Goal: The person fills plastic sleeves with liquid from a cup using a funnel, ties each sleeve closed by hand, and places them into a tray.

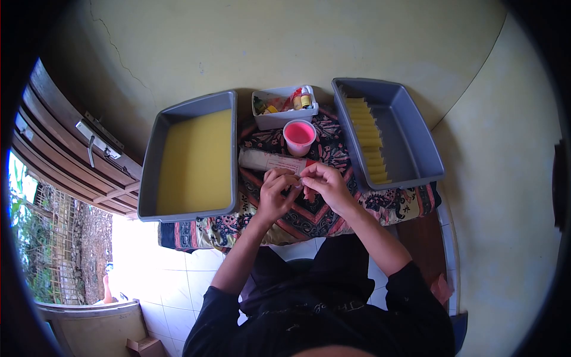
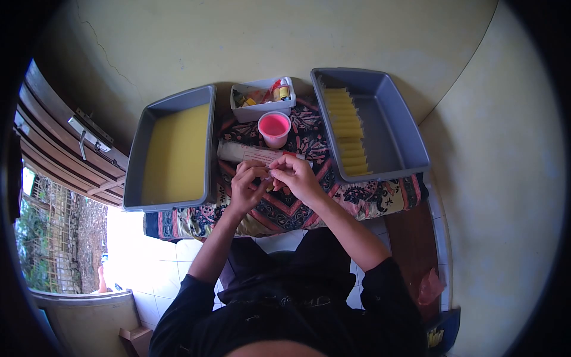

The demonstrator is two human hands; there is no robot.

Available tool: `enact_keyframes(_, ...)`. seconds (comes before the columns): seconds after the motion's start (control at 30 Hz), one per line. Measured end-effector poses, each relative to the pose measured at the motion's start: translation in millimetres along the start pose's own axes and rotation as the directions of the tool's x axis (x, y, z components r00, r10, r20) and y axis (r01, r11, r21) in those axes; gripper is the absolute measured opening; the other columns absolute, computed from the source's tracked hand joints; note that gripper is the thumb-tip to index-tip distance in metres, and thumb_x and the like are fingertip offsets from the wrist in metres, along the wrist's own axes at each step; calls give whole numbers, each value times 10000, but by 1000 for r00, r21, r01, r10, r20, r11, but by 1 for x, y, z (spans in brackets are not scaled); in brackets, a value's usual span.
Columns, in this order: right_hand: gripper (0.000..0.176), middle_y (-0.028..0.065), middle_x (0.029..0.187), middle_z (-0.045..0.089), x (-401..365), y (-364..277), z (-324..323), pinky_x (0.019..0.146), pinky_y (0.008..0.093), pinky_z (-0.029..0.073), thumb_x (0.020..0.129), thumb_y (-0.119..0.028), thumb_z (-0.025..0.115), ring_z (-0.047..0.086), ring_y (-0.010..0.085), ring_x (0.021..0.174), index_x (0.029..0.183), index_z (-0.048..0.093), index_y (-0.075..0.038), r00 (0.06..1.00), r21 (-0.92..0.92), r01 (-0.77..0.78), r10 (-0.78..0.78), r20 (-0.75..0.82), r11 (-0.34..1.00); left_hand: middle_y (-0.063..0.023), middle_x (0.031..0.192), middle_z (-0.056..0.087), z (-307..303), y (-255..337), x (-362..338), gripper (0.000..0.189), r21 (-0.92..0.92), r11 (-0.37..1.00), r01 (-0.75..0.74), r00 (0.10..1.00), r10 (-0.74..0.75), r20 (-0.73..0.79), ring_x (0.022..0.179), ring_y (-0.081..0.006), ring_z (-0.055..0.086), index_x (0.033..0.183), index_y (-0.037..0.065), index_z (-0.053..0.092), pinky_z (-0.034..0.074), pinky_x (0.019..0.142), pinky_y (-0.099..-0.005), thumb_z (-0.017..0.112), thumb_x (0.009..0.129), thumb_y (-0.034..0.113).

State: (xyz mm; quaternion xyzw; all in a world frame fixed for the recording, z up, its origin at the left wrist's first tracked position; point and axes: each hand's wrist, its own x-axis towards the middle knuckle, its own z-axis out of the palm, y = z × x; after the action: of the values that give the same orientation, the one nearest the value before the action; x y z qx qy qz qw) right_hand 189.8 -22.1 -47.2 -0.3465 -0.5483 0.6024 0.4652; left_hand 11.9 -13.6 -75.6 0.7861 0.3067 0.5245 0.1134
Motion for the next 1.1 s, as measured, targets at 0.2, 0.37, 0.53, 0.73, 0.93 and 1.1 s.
enact_keyframes(0.2,211,50,766,640,-1,2,-4,552,204,485,892,-19,538,617,81,662,1075,627,38,999,-116,-17,21,36,993,-79,892,653,1,0,-1,204,5,999,38,999,-38,-13,897,-250,604,853,63,637,418,818,-370,738,677,41)
enact_keyframes(0.37,197,55,767,655,-4,1,3,565,215,491,883,5,563,609,83,637,1059,643,39,998,-181,55,-53,15,982,-95,895,650,-1,-2,-1,218,-7,999,53,998,-53,-19,910,-255,606,856,64,645,421,831,-371,739,662,34)
enact_keyframes(0.53,154,58,770,657,-2,7,0,574,217,493,887,-23,601,604,83,636,1018,653,38,997,-232,59,-68,-30,971,-77,888,656,2,-5,-2,211,-18,999,48,999,-48,-11,921,-252,607,854,70,647,419,837,-370,733,666,27)
enact_keyframes(0.73,101,47,750,641,-3,5,2,554,210,474,896,-38,600,588,73,624,950,650,31,996,-194,32,-46,-70,981,-44,895,668,1,-3,1,190,-24,1000,12,1000,-12,9,935,-248,603,842,76,643,412,839,-366,722,678,21)
enact_keyframes(0.93,85,42,753,635,-1,2,4,549,211,463,898,-35,594,580,69,623,933,642,26,997,-180,25,-37,-66,983,-44,897,670,1,-5,2,190,-9,1000,7,1000,-7,3,935,-252,602,843,77,643,413,838,-367,723,679,26)
enact_keyframes(1.1,73,40,739,627,-2,3,6,550,217,465,899,-26,586,581,77,626,920,636,23,996,-166,15,-30,-89,986,-41,901,667,-1,-1,3,183,0,1000,5,1000,-5,3,925,-247,596,848,79,644,410,834,-365,718,687,35)
